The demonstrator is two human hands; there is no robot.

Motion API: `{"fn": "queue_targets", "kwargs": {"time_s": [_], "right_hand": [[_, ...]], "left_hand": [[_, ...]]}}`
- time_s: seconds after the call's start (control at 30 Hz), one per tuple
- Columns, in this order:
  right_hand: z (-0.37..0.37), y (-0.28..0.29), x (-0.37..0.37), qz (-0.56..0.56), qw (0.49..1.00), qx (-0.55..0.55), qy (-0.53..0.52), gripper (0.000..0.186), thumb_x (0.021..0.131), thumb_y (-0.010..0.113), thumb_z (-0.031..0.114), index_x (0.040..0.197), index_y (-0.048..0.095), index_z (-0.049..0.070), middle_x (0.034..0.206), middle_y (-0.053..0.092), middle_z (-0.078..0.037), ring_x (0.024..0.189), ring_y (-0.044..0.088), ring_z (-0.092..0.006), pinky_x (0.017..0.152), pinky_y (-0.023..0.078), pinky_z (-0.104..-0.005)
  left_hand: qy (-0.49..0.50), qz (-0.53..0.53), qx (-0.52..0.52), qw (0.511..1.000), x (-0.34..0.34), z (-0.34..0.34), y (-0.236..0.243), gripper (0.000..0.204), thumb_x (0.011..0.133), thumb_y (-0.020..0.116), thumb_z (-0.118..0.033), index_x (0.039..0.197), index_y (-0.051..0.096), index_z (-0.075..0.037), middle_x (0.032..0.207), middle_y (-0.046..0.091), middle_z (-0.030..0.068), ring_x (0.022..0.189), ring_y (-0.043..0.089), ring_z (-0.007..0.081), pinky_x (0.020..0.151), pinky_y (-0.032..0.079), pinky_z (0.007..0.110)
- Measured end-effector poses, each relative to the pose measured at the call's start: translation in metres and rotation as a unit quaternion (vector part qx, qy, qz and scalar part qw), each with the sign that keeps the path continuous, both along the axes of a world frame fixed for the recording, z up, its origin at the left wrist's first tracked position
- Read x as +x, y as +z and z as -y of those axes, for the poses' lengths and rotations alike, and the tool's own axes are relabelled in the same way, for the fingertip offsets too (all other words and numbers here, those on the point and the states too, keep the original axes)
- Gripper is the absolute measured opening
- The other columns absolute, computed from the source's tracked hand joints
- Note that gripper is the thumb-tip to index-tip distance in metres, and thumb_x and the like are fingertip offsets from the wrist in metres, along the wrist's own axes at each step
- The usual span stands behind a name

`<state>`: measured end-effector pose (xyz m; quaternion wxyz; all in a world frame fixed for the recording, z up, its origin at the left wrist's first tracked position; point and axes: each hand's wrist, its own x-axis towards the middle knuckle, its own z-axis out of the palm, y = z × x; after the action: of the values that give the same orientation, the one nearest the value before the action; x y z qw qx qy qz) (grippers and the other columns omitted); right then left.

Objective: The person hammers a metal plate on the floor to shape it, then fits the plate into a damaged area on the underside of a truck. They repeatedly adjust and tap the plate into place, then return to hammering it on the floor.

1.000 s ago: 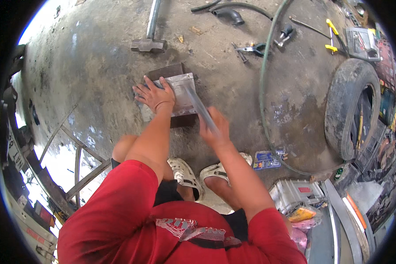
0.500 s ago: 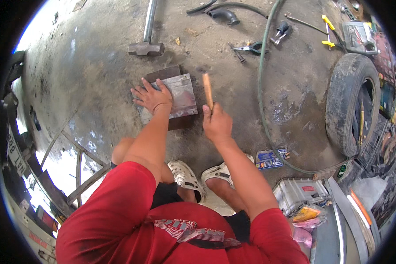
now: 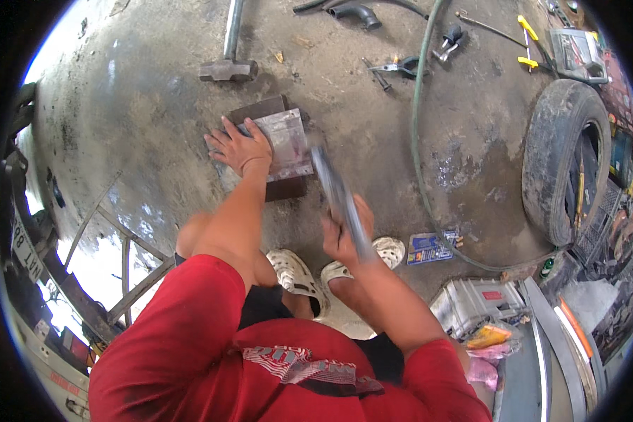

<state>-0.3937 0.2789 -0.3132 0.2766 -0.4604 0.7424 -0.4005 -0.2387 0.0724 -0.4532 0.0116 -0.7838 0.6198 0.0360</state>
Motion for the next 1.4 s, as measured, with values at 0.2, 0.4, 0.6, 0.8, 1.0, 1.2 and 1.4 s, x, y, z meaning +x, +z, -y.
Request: {"fn": "queue_targets", "kwargs": {"time_s": [0.2, 0.4, 0.6, 0.8, 1.0, 1.2, 1.4], "right_hand": [[-0.023, -0.074, 0.012, -0.117, 0.971, 0.209, 0.013, 0.025, 0.082, 0.070, 0.013, 0.103, 0.061, 0.003, 0.094, 0.066, -0.021, 0.077, 0.061, -0.0447, 0.070, 0.049, -0.0532], [-0.040, -0.032, 0.015, -0.003, 0.999, -0.036, 0.031, 0.022, 0.094, 0.070, 0.020, 0.105, 0.061, 0.003, 0.085, 0.067, -0.019, 0.081, 0.063, -0.0444, 0.071, 0.050, -0.0524], [-0.061, -0.069, 0.040, -0.086, 0.985, 0.149, -0.027, 0.020, 0.089, 0.070, 0.014, 0.104, 0.061, 0.005, 0.083, 0.065, -0.017, 0.080, 0.062, -0.0451, 0.073, 0.050, -0.0509], [-0.073, -0.061, 0.043, -0.018, 0.999, 0.032, 0.001, 0.025, 0.097, 0.070, 0.025, 0.107, 0.062, 0.003, 0.083, 0.068, -0.020, 0.082, 0.065, -0.0473, 0.076, 0.049, -0.0558], [-0.057, -0.054, 0.034, -0.091, 0.983, 0.152, -0.058, 0.030, 0.101, 0.064, 0.030, 0.106, 0.062, 0.001, 0.087, 0.071, -0.021, 0.086, 0.067, -0.0438, 0.084, 0.049, -0.0531], [-0.079, -0.074, 0.046, -0.093, 0.945, 0.305, 0.072, 0.029, 0.098, 0.068, 0.031, 0.104, 0.063, 0.002, 0.084, 0.069, -0.020, 0.082, 0.064, -0.0468, 0.079, 0.050, -0.0539], [-0.063, -0.045, 0.032, -0.003, 0.999, 0.023, -0.038, 0.030, 0.100, 0.067, 0.032, 0.100, 0.061, 0.002, 0.082, 0.070, -0.022, 0.083, 0.065, -0.0462, 0.082, 0.049, -0.0540]], "left_hand": [[-0.005, 0.011, 0.034, 0.999, -0.008, -0.003, 0.005, 0.074, 0.108, 0.034, -0.059, 0.166, 0.033, -0.012, 0.169, 0.028, 0.0272, 0.162, 0.008, 0.0424, 0.128, 0.009, 0.063], [-0.006, -0.004, 0.006, 1.000, 0.003, 0.002, -0.006, 0.075, 0.108, 0.035, -0.060, 0.166, 0.033, -0.012, 0.168, 0.030, 0.0276, 0.162, 0.008, 0.0432, 0.128, 0.009, 0.065], [-0.011, -0.005, 0.015, 1.000, -0.004, 0.001, -0.003, 0.074, 0.108, 0.034, -0.060, 0.165, 0.034, -0.013, 0.168, 0.030, 0.0284, 0.162, 0.010, 0.0424, 0.128, 0.011, 0.065], [-0.013, 0.000, 0.017, 1.000, -0.004, -0.001, 0.000, 0.075, 0.108, 0.034, -0.061, 0.165, 0.035, -0.012, 0.169, 0.029, 0.0276, 0.162, 0.011, 0.0415, 0.128, 0.011, 0.065], [-0.014, -0.001, 0.001, 1.000, -0.005, 0.005, -0.005, 0.076, 0.107, 0.035, -0.062, 0.164, 0.036, -0.012, 0.169, 0.029, 0.0266, 0.163, 0.010, 0.0405, 0.129, 0.010, 0.064], [-0.002, -0.005, 0.035, 0.999, -0.004, -0.004, 0.004, 0.076, 0.107, 0.036, -0.062, 0.165, 0.036, -0.013, 0.170, 0.029, 0.0263, 0.163, 0.010, 0.0395, 0.129, 0.009, 0.063], [-0.012, -0.001, -0.006, 1.000, -0.004, 0.010, -0.009, 0.076, 0.106, 0.036, -0.063, 0.164, 0.038, -0.015, 0.170, 0.029, 0.0254, 0.163, 0.009, 0.0392, 0.129, 0.009, 0.063]]}}
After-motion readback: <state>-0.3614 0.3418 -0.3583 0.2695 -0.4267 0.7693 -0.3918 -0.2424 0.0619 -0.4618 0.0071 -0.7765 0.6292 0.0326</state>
